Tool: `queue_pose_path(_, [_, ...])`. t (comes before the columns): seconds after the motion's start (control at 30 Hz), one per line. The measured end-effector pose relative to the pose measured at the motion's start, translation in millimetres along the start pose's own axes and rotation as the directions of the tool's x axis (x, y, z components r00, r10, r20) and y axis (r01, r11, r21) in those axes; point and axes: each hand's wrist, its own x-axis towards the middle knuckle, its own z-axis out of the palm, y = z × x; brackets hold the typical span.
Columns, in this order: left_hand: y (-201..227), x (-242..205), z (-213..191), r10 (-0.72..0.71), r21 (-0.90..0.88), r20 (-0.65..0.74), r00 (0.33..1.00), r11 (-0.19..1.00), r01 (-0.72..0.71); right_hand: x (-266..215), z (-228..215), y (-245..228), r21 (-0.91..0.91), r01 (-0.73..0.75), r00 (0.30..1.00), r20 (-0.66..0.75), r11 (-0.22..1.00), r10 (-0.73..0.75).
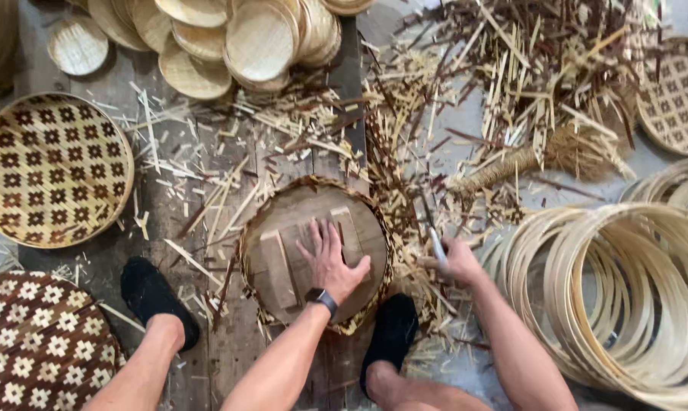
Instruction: The person assembles a woven basket by placing a pre-woven patterned base onto a wooden form, fitting a bamboo rim around the edge, and trimming the excess woven material with shears. The person repeats this process for multiple baskets, stacking the finished units.
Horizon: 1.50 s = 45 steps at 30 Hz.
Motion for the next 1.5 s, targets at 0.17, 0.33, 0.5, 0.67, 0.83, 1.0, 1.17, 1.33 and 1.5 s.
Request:
queue_pose_path(0.17, [16, 10, 6, -0.024, -0.225, -0.057, 0.998, 0.974, 0.01, -30, 18, 22, -0.326, 0.327, 0.869, -0.264, 0.887, -0.418])
queue_pose_path(0.33, [0, -3, 5, 0.231, -0.145, 0.058, 0.971, 0.965, -0.221, -21, 25, -2, -0.602, 0.305, 0.819, -0.229, 0.738, -0.526])
queue_pose_path(0.5, [2, -3, 1, 0.254, -0.128, 0.083, 0.964, 0.962, -0.243, -27, 29, -25, -0.6, 0.152, 0.933, -0.174, 0.785, -0.314])
queue_pose_path(0.67, [-3, -8, 7, 0.306, -0.172, -0.005, 0.952, 0.938, -0.302, -20, 20, -21, -0.581, 0.197, 0.915, -0.18, 0.789, -0.361])
queue_pose_path(0.83, [-4, -4, 12, 0.308, -0.203, -0.033, 0.951, 0.929, -0.308, 13, 24, -45, -0.664, 0.299, 0.689, -0.346, 0.685, -0.636])
queue_pose_path(1.0, [-12, -4, 5, 0.383, -0.212, -0.012, 0.924, 0.902, -0.377, 21, 26, -36, -0.652, 0.206, 0.866, -0.225, 0.73, -0.446])
queue_pose_path(1.17, [-24, -10, -1, 0.442, -0.232, 0.113, 0.89, 0.883, -0.409, 10, 32, -6, -0.622, 0.257, 0.759, -0.344, 0.74, -0.553])
queue_pose_path(1.33, [-22, -8, -7, 0.44, -0.256, 0.145, 0.886, 0.882, -0.396, 24, 45, -50, -0.749, 0.265, 0.515, -0.423, 0.608, -0.745])
queue_pose_path(1.5, [-38, -7, -17, 0.552, -0.284, 0.2, 0.809, 0.823, -0.491, 25, 29, -20, -0.622, 0.24, 0.842, -0.249, 0.745, -0.479])
